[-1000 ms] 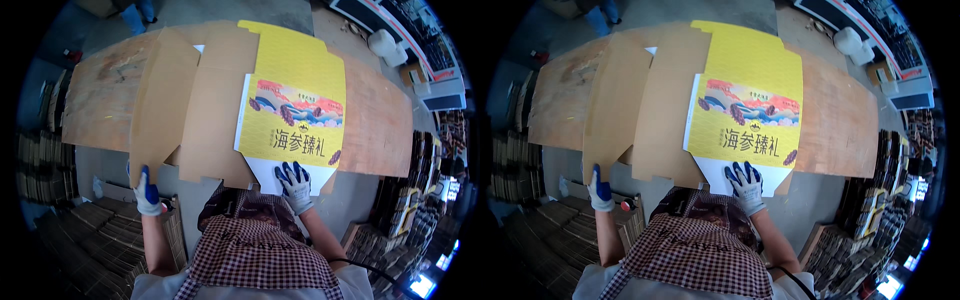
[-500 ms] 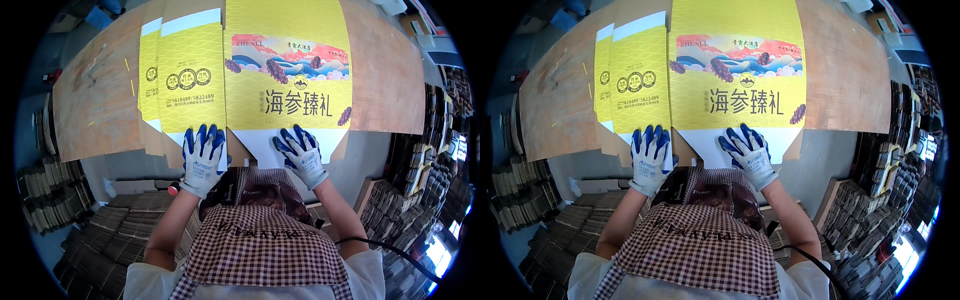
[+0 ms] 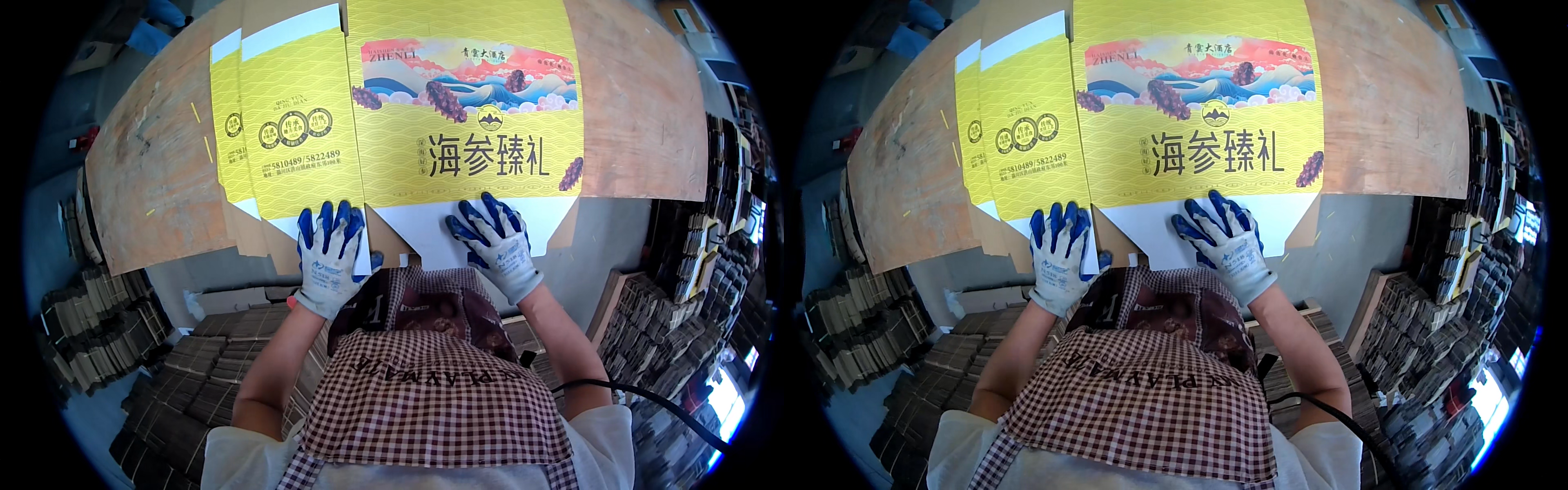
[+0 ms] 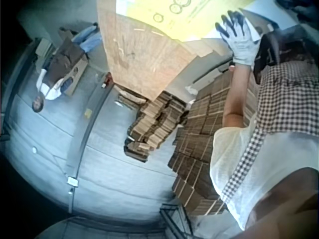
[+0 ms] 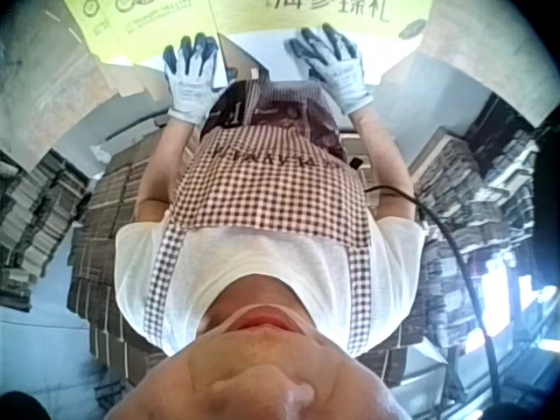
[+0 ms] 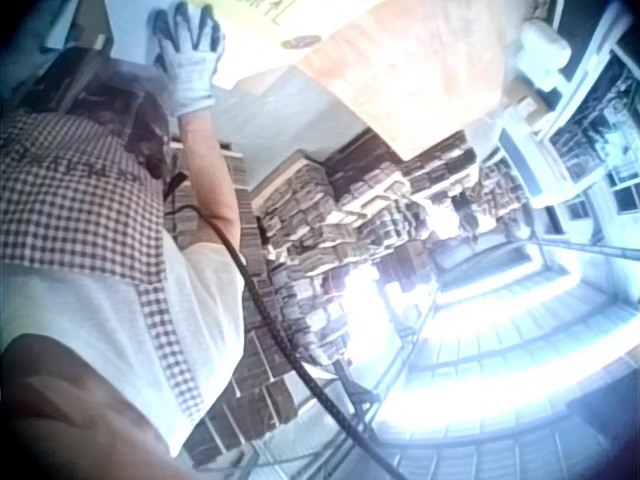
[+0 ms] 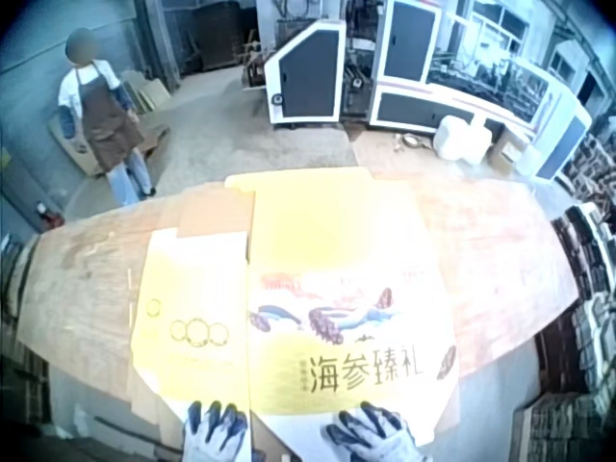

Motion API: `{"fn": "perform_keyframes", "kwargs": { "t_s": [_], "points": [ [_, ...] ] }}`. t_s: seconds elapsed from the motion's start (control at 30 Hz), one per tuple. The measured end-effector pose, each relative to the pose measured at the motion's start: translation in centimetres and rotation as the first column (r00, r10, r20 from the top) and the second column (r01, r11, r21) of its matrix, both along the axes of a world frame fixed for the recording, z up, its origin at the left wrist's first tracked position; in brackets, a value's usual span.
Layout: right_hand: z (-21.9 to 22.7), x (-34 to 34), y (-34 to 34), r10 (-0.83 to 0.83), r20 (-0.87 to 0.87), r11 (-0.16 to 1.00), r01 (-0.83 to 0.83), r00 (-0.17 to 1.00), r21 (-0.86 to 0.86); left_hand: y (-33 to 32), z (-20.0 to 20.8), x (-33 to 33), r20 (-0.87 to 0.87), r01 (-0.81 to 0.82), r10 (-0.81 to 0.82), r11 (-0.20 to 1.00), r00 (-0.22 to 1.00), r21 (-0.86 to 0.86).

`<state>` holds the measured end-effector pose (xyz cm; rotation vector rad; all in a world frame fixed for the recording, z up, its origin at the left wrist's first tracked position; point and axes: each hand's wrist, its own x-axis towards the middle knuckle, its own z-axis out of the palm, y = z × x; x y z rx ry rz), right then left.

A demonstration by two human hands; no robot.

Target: The person folds printed cardboard sheets into box shapes, aligns edges, and stacks them. Later, the person kneels and applies glue to a cardboard piece using a small cup and gloved hands.

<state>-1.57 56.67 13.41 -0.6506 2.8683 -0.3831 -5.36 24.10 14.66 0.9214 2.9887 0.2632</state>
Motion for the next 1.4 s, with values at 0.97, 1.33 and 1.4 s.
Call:
{"fn": "perform_keyframes", "kwargs": {
  "t_s": [0.97,1.33,1.4],
  "points": [
    [0.2,-0.2,-2.2,-0.013,0.005,0.999,0.013,1.000,-0.047,0.0,0.3,-0.2,-0.058,0.051,-0.050,0.999,0.997,0.003],
    [-0.7,0.0,-2.1,-0.016,-0.027,1.000,0.016,0.999,-0.004,-0.3,0.5,0.0,-0.029,0.084,-0.084,0.996,0.996,0.016],
    [-0.6,-0.1,-2.1,-0.026,-0.009,0.999,0.025,1.000,-0.019,-0.3,0.7,0.0,-0.019,0.087,-0.087,0.996,0.996,0.018]
  ]
}}
